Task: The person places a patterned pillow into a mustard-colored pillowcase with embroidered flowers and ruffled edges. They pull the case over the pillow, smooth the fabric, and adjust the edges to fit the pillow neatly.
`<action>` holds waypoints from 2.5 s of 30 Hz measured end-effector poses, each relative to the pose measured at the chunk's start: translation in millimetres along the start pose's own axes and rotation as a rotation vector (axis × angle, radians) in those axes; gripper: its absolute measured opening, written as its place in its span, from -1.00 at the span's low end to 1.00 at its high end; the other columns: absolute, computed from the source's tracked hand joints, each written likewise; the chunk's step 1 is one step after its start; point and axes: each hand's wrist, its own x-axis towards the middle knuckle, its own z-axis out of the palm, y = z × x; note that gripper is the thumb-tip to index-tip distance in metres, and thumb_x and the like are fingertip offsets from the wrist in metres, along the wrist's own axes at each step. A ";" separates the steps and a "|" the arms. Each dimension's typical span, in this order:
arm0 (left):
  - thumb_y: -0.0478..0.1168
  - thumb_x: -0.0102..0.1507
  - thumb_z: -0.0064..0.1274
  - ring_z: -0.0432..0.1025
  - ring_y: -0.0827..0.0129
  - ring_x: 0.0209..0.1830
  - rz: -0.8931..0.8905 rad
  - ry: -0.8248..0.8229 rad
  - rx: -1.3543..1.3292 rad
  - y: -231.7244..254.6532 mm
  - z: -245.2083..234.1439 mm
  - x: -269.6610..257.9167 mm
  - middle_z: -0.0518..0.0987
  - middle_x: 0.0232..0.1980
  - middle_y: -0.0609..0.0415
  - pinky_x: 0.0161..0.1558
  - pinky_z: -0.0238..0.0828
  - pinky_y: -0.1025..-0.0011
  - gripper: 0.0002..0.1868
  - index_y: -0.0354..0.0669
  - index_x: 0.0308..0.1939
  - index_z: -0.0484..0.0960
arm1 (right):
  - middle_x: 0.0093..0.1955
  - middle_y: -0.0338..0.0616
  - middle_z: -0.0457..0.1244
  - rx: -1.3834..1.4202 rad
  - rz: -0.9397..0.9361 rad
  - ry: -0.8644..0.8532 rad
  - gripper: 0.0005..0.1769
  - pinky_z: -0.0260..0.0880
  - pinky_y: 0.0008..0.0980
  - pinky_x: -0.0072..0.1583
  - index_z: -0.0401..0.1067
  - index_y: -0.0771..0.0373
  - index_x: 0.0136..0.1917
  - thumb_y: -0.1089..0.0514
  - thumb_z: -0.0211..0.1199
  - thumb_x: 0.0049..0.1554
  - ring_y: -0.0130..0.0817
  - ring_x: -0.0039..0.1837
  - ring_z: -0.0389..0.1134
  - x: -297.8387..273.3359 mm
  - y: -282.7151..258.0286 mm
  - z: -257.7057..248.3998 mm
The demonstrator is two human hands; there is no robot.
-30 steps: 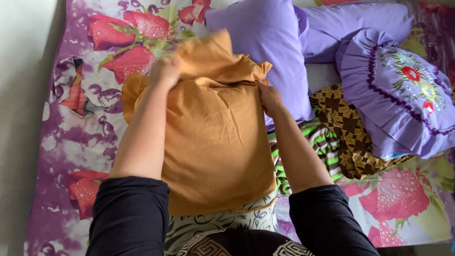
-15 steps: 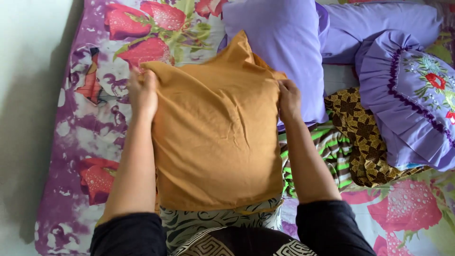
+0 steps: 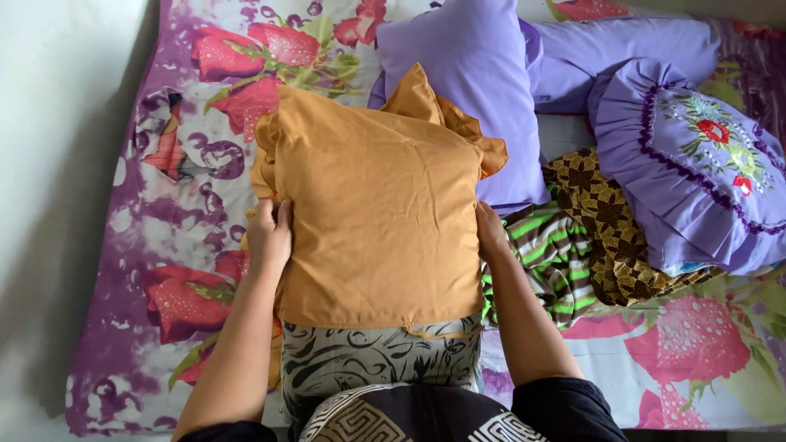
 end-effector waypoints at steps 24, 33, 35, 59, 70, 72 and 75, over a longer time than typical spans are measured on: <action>-0.36 0.12 0.10 0.54 -0.10 -0.04 0.625 0.195 -0.037 16.4 -19.8 -91.9 0.64 -0.08 -0.10 0.05 0.47 0.12 -0.60 -0.16 0.06 0.60 | 0.06 0.01 0.33 -0.270 -0.849 0.000 -0.60 0.48 -0.16 0.05 0.49 0.16 0.20 0.17 0.44 0.08 0.00 0.12 0.41 -126.1 -37.7 -14.8; -0.20 0.25 0.14 0.56 0.10 -0.10 0.753 0.307 0.151 26.9 -11.2 -78.1 0.64 -0.09 0.07 -0.03 0.51 0.22 -0.81 0.02 -0.05 0.68 | 0.09 -0.04 0.36 -0.560 -1.087 0.100 -0.69 0.46 -0.09 0.09 0.54 0.15 0.23 0.18 0.24 0.20 0.06 0.07 0.44 -125.7 -59.3 -1.9; -0.20 0.25 0.15 0.55 0.13 -0.15 0.748 0.303 0.176 24.6 -10.8 -75.0 0.63 -0.14 0.12 -0.09 0.51 0.22 -0.87 0.07 -0.12 0.66 | 0.01 -0.12 0.36 -0.589 -1.072 0.117 -0.77 0.47 -0.15 0.04 0.56 0.08 0.14 0.15 0.27 0.20 -0.01 0.01 0.45 -102.3 -43.4 -2.2; -0.24 0.23 0.08 0.51 -0.06 -0.28 0.679 0.199 0.316 23.0 -20.3 -116.8 0.52 -0.32 -0.02 -0.23 0.45 0.09 -0.94 0.02 -0.24 0.52 | 0.19 -0.04 0.38 -0.577 -1.228 -0.044 -0.50 0.47 -0.14 0.16 0.49 0.14 0.33 0.10 0.32 0.10 0.01 0.17 0.43 -172.2 -55.0 -10.4; -0.20 0.25 0.05 0.51 -0.03 -0.28 0.578 0.243 0.349 14.3 -2.3 -121.6 0.51 -0.27 -0.01 -0.26 0.49 0.11 -0.92 0.04 -0.20 0.48 | -0.04 -0.18 0.32 -0.675 -1.358 0.001 -0.92 0.39 -0.22 0.05 0.47 0.08 -0.08 0.08 0.24 0.23 -0.09 0.03 0.37 -150.0 -45.8 24.6; -0.26 0.17 0.14 0.54 -0.08 -0.11 0.640 0.183 0.200 23.9 -0.8 -123.4 0.55 -0.09 -0.06 -0.11 0.52 0.08 -0.69 -0.02 0.00 0.53 | -0.08 -0.14 0.26 -0.741 -1.356 -0.020 -0.88 0.36 -0.18 0.02 0.40 0.10 -0.09 0.05 0.21 0.24 -0.03 0.01 0.34 -143.1 -38.8 25.3; -0.28 0.14 0.20 0.45 -0.10 0.17 0.856 0.219 0.251 52.4 -6.5 -128.8 0.53 0.14 -0.12 0.19 0.36 0.02 -0.56 -0.02 0.12 0.63 | -0.08 -0.13 0.25 -0.655 -1.381 -0.090 -0.87 0.37 -0.18 0.05 0.40 0.09 -0.01 0.05 0.25 0.23 -0.05 -0.01 0.34 -174.7 -66.1 18.2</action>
